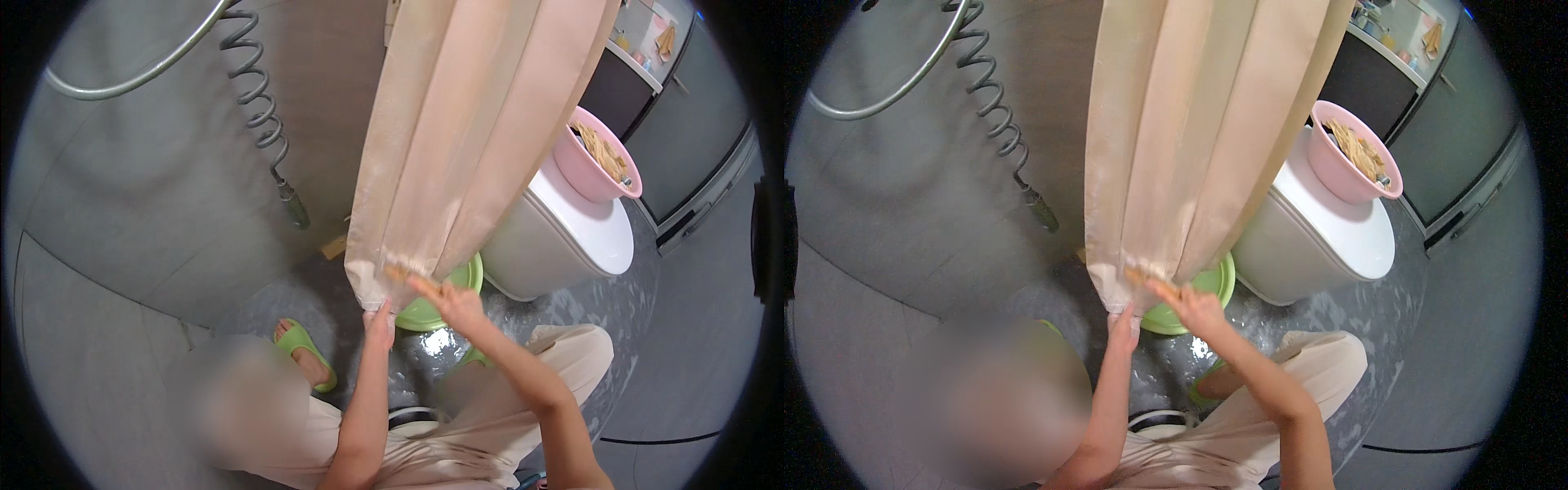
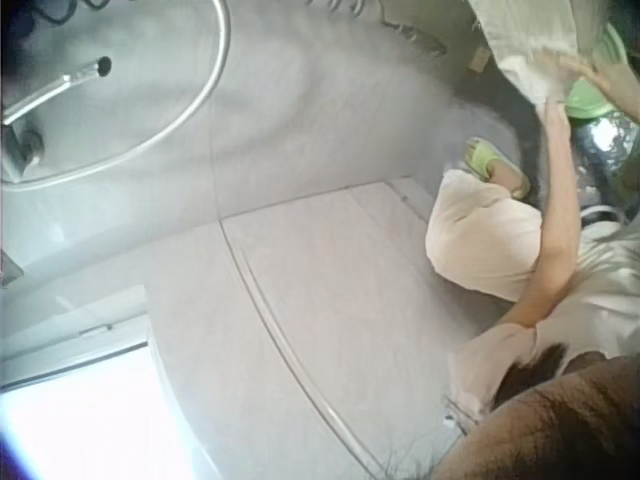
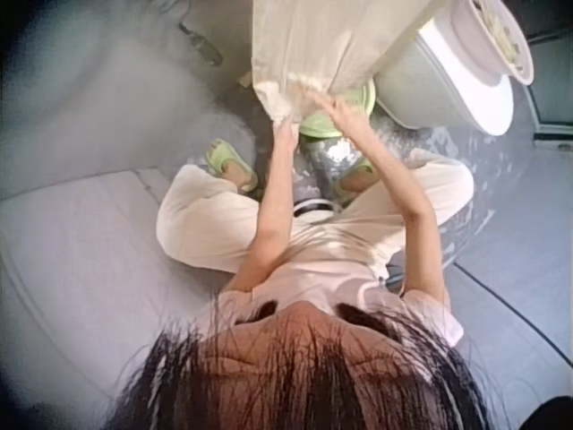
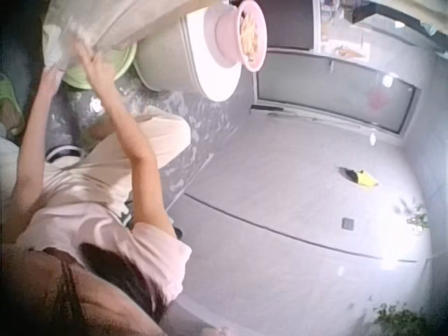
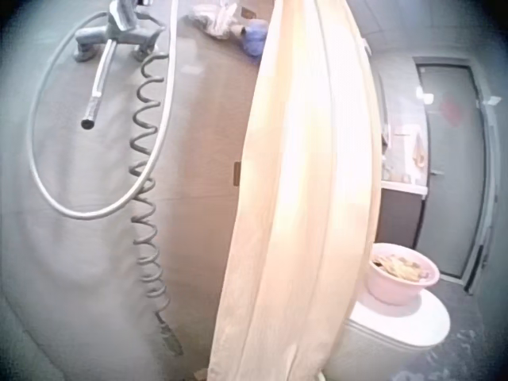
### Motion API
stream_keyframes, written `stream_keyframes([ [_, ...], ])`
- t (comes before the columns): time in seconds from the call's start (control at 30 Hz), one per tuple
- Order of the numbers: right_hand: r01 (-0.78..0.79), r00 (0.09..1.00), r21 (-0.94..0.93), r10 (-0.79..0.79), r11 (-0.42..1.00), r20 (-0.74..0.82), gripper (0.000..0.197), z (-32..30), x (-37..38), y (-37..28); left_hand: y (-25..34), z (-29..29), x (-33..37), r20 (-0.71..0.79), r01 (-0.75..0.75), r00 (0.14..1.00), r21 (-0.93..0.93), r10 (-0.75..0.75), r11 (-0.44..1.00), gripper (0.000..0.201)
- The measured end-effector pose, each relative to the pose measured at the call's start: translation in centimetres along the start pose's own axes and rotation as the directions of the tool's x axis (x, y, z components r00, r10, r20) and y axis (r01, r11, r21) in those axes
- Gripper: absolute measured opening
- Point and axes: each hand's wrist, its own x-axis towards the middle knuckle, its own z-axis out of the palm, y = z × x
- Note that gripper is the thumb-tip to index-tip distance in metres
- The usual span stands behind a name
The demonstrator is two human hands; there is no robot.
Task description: The person scrubs a long strip of beige fabric with a brush while holding it over a green basin.
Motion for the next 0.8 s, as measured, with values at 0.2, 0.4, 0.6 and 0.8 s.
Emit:
stream_keyframes([
  [0.2,0.064,0.994,-0.126,-0.074,0.99,-0.076,0.081,-3.8,2.8,2.5,-0.3,-2.1,-0.3,-0.024,0.047,0.999,0.136,-0.044,0.99,0.042],
  [0.4,-0.09,0.983,-0.04,0.083,0.995,-0.164,0.076,-3.7,5.1,3.4,-0.9,-1.0,0.1,0.023,0.011,1.0,0.084,-0.013,0.996,0.035],
  [0.6,0.01,0.999,0.25,-0.02,0.968,0.037,0.076,3.7,-3.6,-3.2,-2.5,-1.0,0.1,-0.086,0.128,0.99,0.206,-0.112,0.97,0.035],
  [0.8,-0.064,0.997,-0.084,0.06,0.994,-0.054,0.076,-3.8,3.6,2.8,-1.1,-1.9,0.7,0.011,-0.011,1.0,0.154,0.01,0.988,0.029],
])
